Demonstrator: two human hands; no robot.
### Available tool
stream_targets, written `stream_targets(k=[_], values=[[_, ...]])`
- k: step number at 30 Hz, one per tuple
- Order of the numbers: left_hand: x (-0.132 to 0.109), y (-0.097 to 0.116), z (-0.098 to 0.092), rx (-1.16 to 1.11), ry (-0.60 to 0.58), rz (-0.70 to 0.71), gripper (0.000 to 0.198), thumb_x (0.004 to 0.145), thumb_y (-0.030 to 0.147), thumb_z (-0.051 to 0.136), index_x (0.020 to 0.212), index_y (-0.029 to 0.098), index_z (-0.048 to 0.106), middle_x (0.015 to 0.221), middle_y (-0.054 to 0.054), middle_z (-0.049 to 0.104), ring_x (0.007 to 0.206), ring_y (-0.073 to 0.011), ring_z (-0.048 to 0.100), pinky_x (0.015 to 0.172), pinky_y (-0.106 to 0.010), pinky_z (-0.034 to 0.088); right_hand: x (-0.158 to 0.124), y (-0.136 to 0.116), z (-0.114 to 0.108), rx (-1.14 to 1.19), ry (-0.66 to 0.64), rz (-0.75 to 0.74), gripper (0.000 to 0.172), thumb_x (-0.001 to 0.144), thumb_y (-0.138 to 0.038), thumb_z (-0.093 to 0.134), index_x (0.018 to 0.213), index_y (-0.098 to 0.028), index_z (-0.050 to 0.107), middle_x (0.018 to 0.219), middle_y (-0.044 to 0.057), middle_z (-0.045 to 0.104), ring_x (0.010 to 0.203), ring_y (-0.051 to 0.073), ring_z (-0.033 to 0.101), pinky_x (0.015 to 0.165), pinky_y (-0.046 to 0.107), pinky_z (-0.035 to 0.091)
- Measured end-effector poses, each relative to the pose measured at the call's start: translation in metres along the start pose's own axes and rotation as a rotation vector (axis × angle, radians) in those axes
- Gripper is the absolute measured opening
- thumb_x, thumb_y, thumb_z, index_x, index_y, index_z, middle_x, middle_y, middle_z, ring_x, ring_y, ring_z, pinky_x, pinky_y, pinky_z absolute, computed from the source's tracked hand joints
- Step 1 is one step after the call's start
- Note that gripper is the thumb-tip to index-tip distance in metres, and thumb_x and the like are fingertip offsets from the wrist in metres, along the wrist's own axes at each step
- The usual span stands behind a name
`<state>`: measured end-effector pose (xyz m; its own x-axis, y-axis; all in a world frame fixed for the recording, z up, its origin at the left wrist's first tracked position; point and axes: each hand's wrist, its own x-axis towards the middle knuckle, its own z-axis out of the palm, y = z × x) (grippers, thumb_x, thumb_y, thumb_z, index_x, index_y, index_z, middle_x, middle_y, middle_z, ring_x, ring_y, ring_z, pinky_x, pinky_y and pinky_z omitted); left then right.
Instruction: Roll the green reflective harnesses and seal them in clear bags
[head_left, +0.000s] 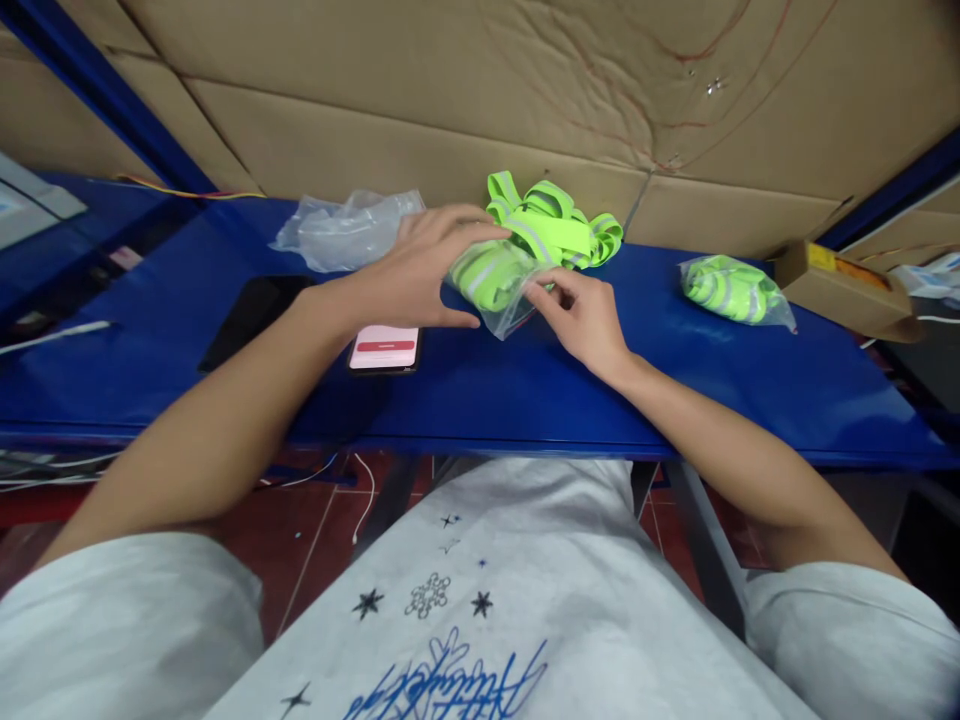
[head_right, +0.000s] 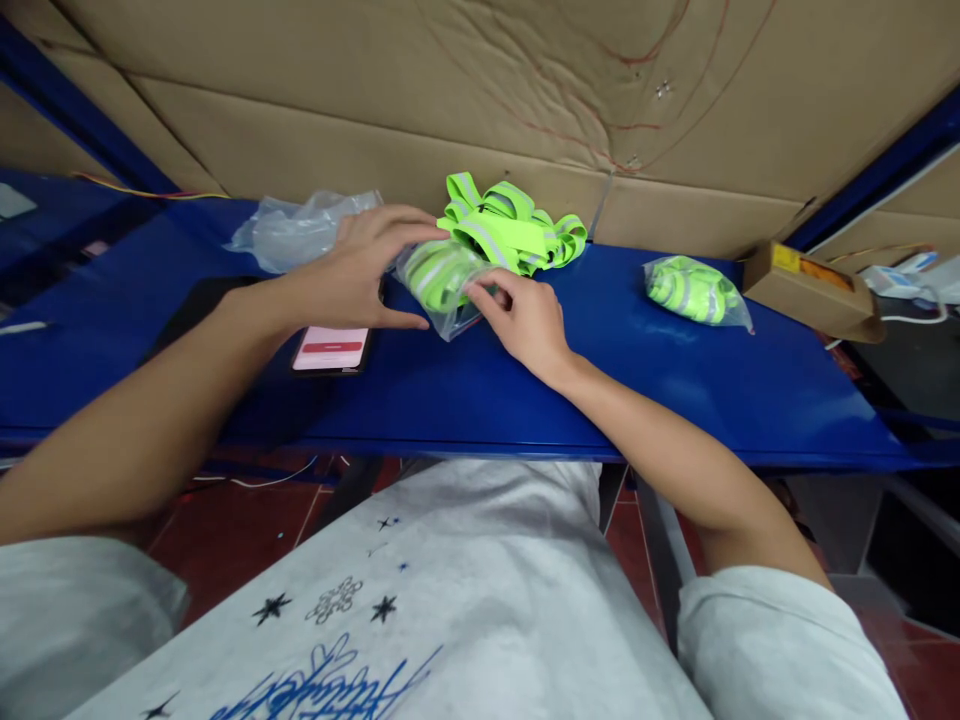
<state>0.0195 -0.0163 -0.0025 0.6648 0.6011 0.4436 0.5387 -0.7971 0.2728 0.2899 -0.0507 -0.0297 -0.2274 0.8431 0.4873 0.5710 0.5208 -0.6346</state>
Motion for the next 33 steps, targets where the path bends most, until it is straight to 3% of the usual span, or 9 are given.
stream_targets(k=[3,8,12,17,22,24,27,30,33], values=[[-0.003,-0.013,0.005,0.091,-0.093,-0.049,0.111,0.086,0.062,0.087,0.176,0.028,0.03,0.175,-0.018,0.042,0.16,-0.0459,0.039,0.131,-0.069,0.024,-0.002,0.001,0.003,-0.01,-0.059,0.022,0.027,0.101,-0.04,0.076,0.118,-0.02,0.082,0.07,-0.003,0.064,0.066,0.014,0.057,0.07,0.028,0.039],[-0.002,-0.013,0.005,0.121,0.002,-0.092,0.072,0.093,0.068,0.077,0.155,0.033,0.064,0.152,-0.013,0.066,0.144,-0.041,0.059,0.125,-0.057,0.034,0.002,0.005,0.004,-0.068,-0.091,0.129,0.04,0.095,-0.046,0.084,0.123,-0.018,0.077,0.075,-0.001,0.072,0.07,0.018,0.064,0.07,0.03,0.043],[0.003,-0.004,0.009,0.064,0.039,-0.086,0.07,0.088,0.078,0.076,0.135,0.026,0.08,0.135,-0.014,0.074,0.13,-0.0386,0.066,0.119,-0.055,0.039,0.006,0.007,0.0,0.223,-0.272,0.329,0.057,0.086,-0.075,0.083,0.095,-0.019,0.071,0.06,-0.002,0.061,0.05,0.014,0.051,0.048,0.027,0.038],[0.005,0.0,0.002,-0.354,-0.114,-0.088,0.084,0.071,0.078,0.093,0.137,0.028,0.079,0.138,-0.012,0.072,0.122,-0.0324,0.069,0.106,-0.043,0.053,0.008,0.012,-0.002,0.509,-0.385,0.456,0.069,0.079,-0.083,0.085,0.067,-0.022,0.056,0.05,-0.003,0.049,0.042,0.009,0.04,0.035,0.024,0.028],[0.005,-0.007,-0.018,-0.873,0.131,-0.282,0.064,0.096,0.078,0.071,0.129,0.023,0.078,0.137,-0.011,0.075,0.108,-0.0255,0.074,0.092,-0.038,0.061,0.01,0.012,0.0,0.656,-0.334,0.51,0.068,0.068,-0.079,0.094,0.09,-0.02,0.069,0.058,-0.006,0.049,0.045,0.007,0.039,0.036,0.022,0.032],[0.004,-0.009,-0.021,-0.848,0.196,-0.285,0.06,0.099,0.075,0.068,0.128,0.023,0.078,0.139,-0.01,0.075,0.119,-0.028,0.071,0.098,-0.039,0.06,0.01,0.009,0.001,0.691,-0.344,0.451,0.077,0.065,-0.076,0.097,0.113,-0.021,0.072,0.067,-0.006,0.055,0.049,0.008,0.042,0.039,0.022,0.034],[0.004,-0.007,-0.017,-0.689,0.105,-0.227,0.065,0.083,0.06,0.094,0.136,0.026,0.077,0.148,-0.006,0.071,0.137,-0.0296,0.065,0.11,-0.036,0.056,0.008,0.005,0.002,0.588,-0.303,0.231,0.086,0.067,-0.065,0.101,0.135,-0.025,0.067,0.077,-0.007,0.06,0.058,0.01,0.047,0.051,0.024,0.041],[0.004,-0.004,-0.01,-0.625,-0.046,-0.195,0.075,0.073,0.05,0.102,0.139,0.027,0.077,0.145,-0.008,0.073,0.138,-0.0303,0.067,0.109,-0.035,0.058,0.003,0.002,0.001,0.32,-0.227,-0.009,0.08,0.073,-0.05,0.101,0.139,-0.025,0.066,0.077,-0.007,0.058,0.067,0.013,0.053,0.069,0.027,0.046],[0.004,-0.002,-0.005,-0.715,0.031,-0.232,0.063,0.07,0.05,0.102,0.124,0.024,0.082,0.131,-0.008,0.079,0.129,-0.0289,0.072,0.102,-0.035,0.061,-0.002,-0.002,0.0,0.094,-0.206,-0.104,0.066,0.084,-0.05,0.094,0.138,-0.023,0.067,0.079,-0.004,0.063,0.071,0.016,0.058,0.073,0.028,0.042]])
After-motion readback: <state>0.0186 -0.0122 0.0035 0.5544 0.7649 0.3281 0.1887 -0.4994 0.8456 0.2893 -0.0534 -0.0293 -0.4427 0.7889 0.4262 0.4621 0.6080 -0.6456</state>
